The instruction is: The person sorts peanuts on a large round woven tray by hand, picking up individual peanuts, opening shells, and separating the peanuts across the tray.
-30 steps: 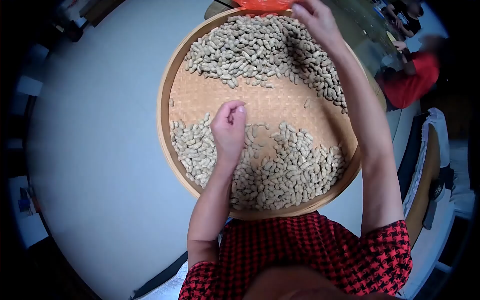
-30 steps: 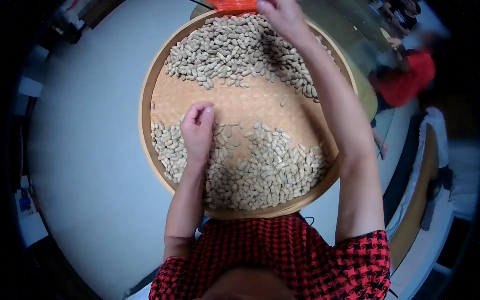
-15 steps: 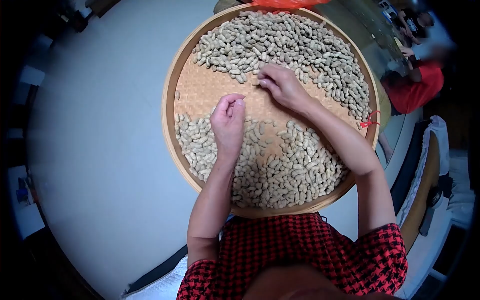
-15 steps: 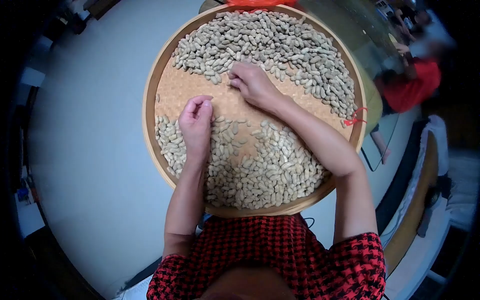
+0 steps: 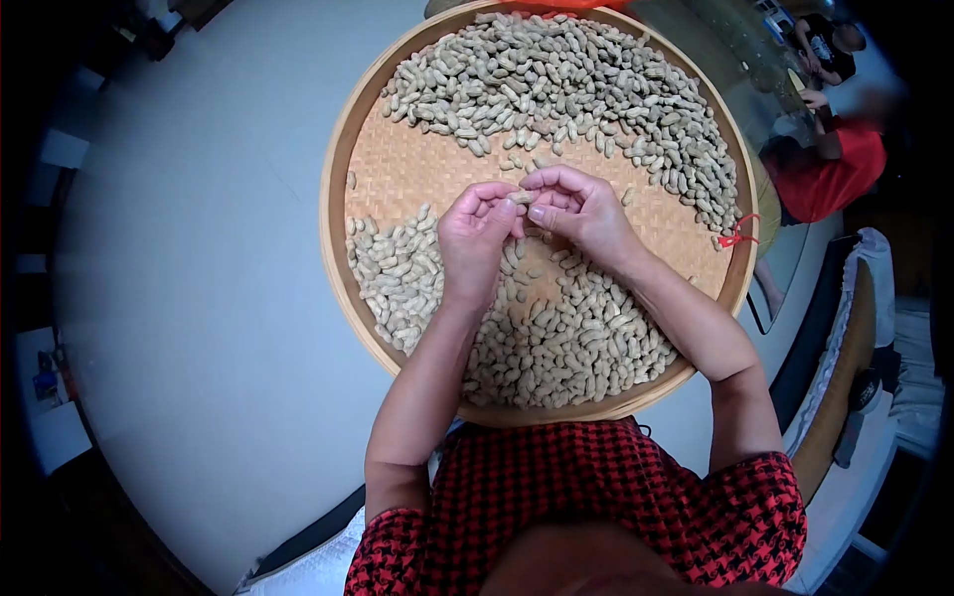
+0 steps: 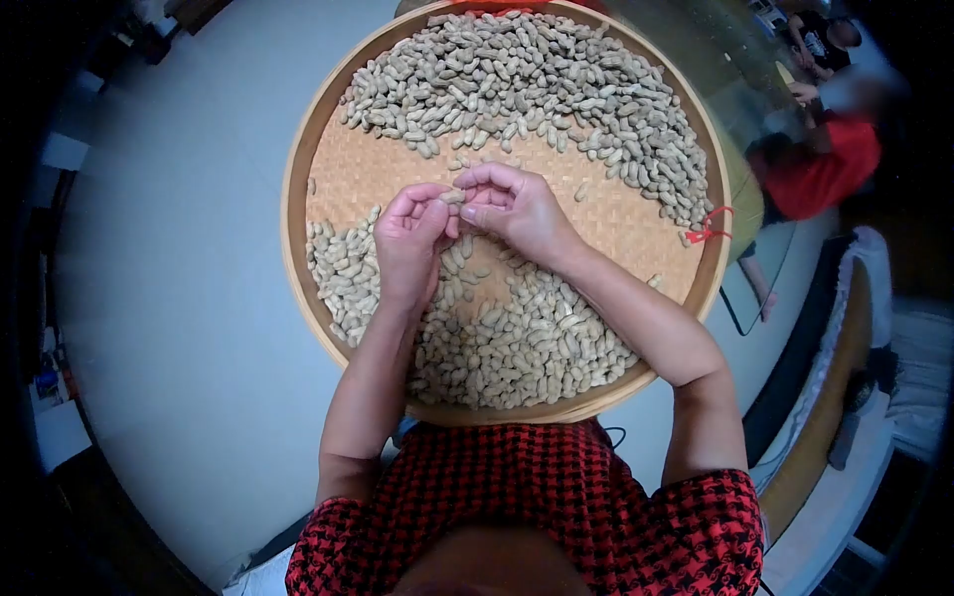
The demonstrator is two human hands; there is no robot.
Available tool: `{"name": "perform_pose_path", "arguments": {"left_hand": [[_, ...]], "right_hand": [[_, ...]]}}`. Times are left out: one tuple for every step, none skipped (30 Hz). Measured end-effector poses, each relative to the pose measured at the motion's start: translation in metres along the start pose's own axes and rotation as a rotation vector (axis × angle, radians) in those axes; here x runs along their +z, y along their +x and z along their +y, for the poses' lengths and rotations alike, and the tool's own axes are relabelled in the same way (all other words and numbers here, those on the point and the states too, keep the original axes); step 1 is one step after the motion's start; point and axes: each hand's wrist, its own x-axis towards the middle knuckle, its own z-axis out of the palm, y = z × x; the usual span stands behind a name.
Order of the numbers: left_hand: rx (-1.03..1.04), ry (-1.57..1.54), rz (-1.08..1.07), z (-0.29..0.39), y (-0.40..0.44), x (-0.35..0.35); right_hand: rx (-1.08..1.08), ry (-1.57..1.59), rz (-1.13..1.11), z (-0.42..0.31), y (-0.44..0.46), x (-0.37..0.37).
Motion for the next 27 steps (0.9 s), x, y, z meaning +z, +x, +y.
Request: {"name": "perform_pose_path", "arguments": {"left_hand": [[-0.002, -0.025, -0.001, 0.000, 0.000, 0.001], [-0.005, -0.051, -0.002, -0.001, 0.000, 0.002], [-0.008, -0.051, -0.003, 0.000, -0.001, 0.003], [-0.010, -0.015, -0.002, 0.001, -0.002, 0.003], [-0.013, 0.022, 0.000, 0.001, -0.002, 0.003], [-0.014, 0.022, -0.001, 0.001, -0.002, 0.002], [-0.005, 0.053, -0.016, 0.000, -0.002, 0.001], [0.004, 0.083, -0.030, 0.000, -0.002, 0.001], [0.005, 0.084, -0.029, -0.001, -0.002, 0.001], [0.031, 0.065, -0.010, -0.002, -0.002, 0.001], [0.056, 0.046, 0.009, -0.003, -0.002, 0.002], [0.057, 0.047, 0.010, -0.002, -0.002, 0.003], [0.073, 0.036, 0.026, 0.000, -0.002, 0.005], [0.088, 0.025, 0.041, 0.001, -0.002, 0.006], [0.087, 0.025, 0.040, 0.001, -0.003, 0.006], [0.068, 0.049, 0.025, 0.001, -0.003, 0.005], [0.048, 0.072, 0.009, 0.001, -0.004, 0.005], [0.048, 0.072, 0.008, 0.001, -0.004, 0.004], [0.051, 0.174, 0.014, 0.001, -0.005, 0.003], [0.054, 0.274, 0.020, 0.001, -0.005, 0.003], [0.055, 0.274, 0.020, 0.001, -0.005, 0.003], [0.108, 0.335, 0.011, 0.001, -0.004, 0.003], [0.160, 0.397, 0.002, 0.002, -0.003, 0.003], [0.158, 0.396, 0.001, 0.003, -0.004, 0.004], [0.216, 0.468, -0.013, 0.004, -0.006, 0.005], [0.275, 0.541, -0.026, 0.005, -0.006, 0.005], [0.276, 0.541, -0.026, 0.006, -0.005, 0.004]], "right_hand": [[-0.007, 0.003, -0.004, 0.002, -0.001, 0.001], [-0.013, 0.006, -0.008, 0.003, -0.002, 0.001], [-0.012, 0.007, -0.006, 0.001, -0.003, 0.001], [0.017, -0.043, 0.034, -0.003, -0.004, 0.001], [0.047, -0.093, 0.073, -0.006, -0.005, 0.000], [0.047, -0.093, 0.074, -0.005, -0.005, -0.001], [0.033, -0.059, 0.052, -0.003, -0.004, -0.002], [0.018, -0.025, 0.028, -0.001, -0.003, -0.004], [0.018, -0.025, 0.028, 0.002, -0.003, -0.005], [0.027, 0.035, 0.034, 0.005, -0.002, -0.006], [0.037, 0.096, 0.040, 0.006, -0.002, -0.007], [0.037, 0.096, 0.039, 0.006, -0.002, -0.005], [0.047, 0.081, 0.054, 0.005, -0.003, -0.003], [0.058, 0.066, 0.070, 0.003, -0.004, -0.001], [0.058, 0.066, 0.071, 0.001, -0.005, 0.000], [0.037, 0.071, 0.052, -0.001, -0.005, 0.002], [0.017, 0.075, 0.034, -0.003, -0.006, 0.003], [0.017, 0.075, 0.034, -0.006, -0.007, 0.004], [0.039, -0.010, 0.060, -0.009, -0.008, 0.004], [0.062, -0.097, 0.086, -0.011, -0.009, 0.004], [0.062, -0.097, 0.086, -0.010, -0.009, 0.004], [0.010, -0.172, 0.067, -0.006, -0.008, 0.002], [-0.041, -0.246, 0.047, -0.002, -0.007, 0.000], [-0.040, -0.246, 0.048, 0.010, -0.006, -0.007], [-0.010, -0.176, 0.042, 0.023, -0.004, -0.015], [0.019, -0.105, 0.035, 0.035, -0.003, -0.023], [0.018, -0.105, 0.035, 0.025, -0.003, -0.020]]}}
